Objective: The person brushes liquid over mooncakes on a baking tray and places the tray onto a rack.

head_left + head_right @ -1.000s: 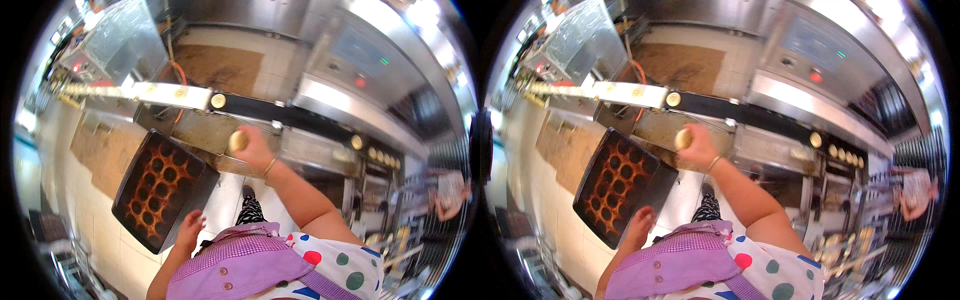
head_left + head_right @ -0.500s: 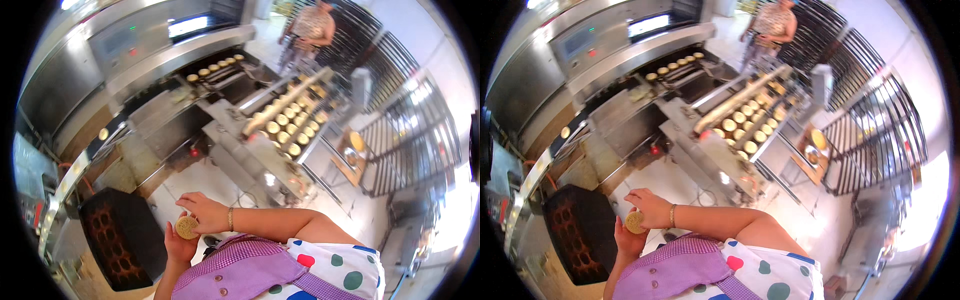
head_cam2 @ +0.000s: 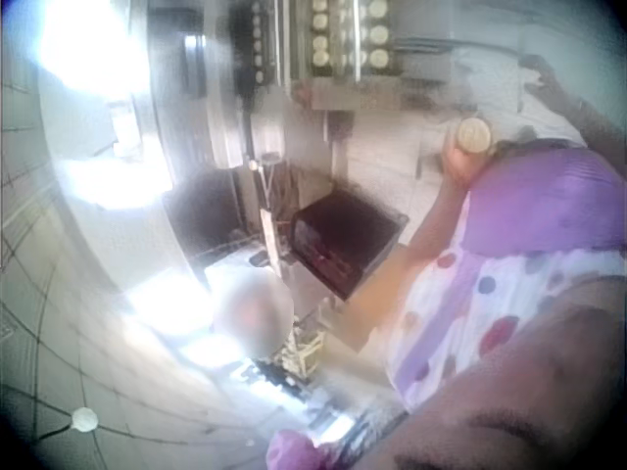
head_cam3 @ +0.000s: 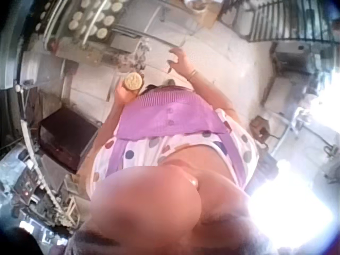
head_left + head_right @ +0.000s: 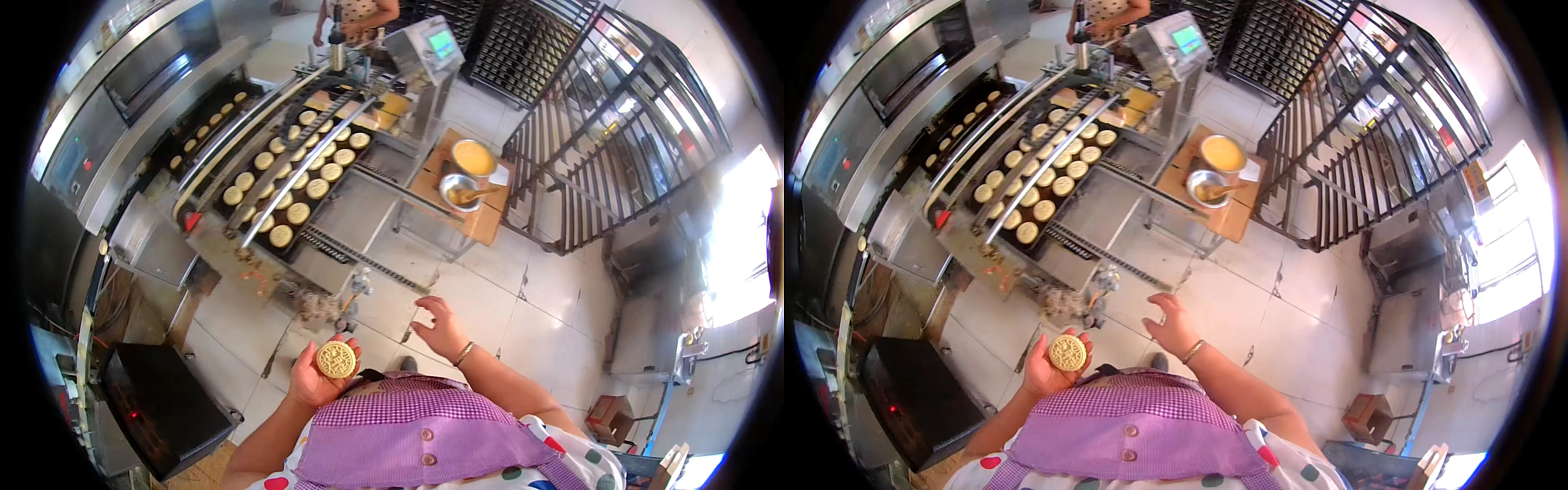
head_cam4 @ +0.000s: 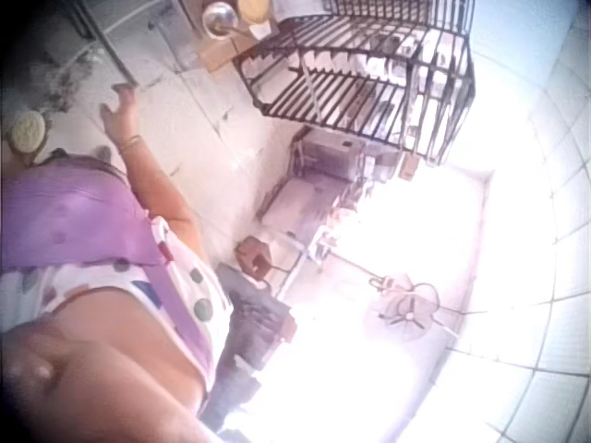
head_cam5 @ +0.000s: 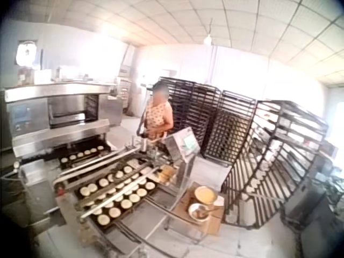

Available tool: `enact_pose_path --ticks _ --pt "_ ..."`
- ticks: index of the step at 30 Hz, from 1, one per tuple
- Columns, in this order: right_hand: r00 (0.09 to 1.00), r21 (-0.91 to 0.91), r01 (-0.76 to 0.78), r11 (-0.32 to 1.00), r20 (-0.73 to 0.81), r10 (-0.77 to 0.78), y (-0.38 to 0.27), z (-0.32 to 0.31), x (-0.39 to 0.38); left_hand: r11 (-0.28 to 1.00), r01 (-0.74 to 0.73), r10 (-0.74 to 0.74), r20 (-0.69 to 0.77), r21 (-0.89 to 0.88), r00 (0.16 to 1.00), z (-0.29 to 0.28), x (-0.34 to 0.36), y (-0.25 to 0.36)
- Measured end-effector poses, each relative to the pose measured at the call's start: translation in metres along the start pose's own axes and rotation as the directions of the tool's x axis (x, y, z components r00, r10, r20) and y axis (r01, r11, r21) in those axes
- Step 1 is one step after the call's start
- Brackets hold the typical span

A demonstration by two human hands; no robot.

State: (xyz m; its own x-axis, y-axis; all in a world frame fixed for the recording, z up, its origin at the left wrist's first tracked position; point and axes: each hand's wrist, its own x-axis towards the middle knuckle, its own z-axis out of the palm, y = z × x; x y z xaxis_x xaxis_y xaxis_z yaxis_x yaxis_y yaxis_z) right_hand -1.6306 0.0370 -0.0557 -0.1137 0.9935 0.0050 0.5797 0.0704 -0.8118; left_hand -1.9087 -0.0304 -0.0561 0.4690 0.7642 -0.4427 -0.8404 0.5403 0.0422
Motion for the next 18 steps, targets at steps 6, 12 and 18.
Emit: enact_pose_path --ticks 6,12,18 --pt "0.962 0.038 -0.216 0.976 -0.162 0.219 0.113 -0.102 0.026 0.997 0.068 -0.066 -0.041 0.04 0.997 0.068 0.09 -0.056" --pt "0.956 -0.063 -0.272 0.96 -0.132 0.262 0.184 -0.169 0.118 0.998 0.004 0.003 -0.105 0.062 0.994 0.078 0.173 -0.068" --pt "0.892 -0.097 -0.443 0.891 -0.153 0.426 0.26 -0.249 0.232 0.994 -0.108 0.108 -0.13 0.012 0.986 0.117 0.272 -0.069"
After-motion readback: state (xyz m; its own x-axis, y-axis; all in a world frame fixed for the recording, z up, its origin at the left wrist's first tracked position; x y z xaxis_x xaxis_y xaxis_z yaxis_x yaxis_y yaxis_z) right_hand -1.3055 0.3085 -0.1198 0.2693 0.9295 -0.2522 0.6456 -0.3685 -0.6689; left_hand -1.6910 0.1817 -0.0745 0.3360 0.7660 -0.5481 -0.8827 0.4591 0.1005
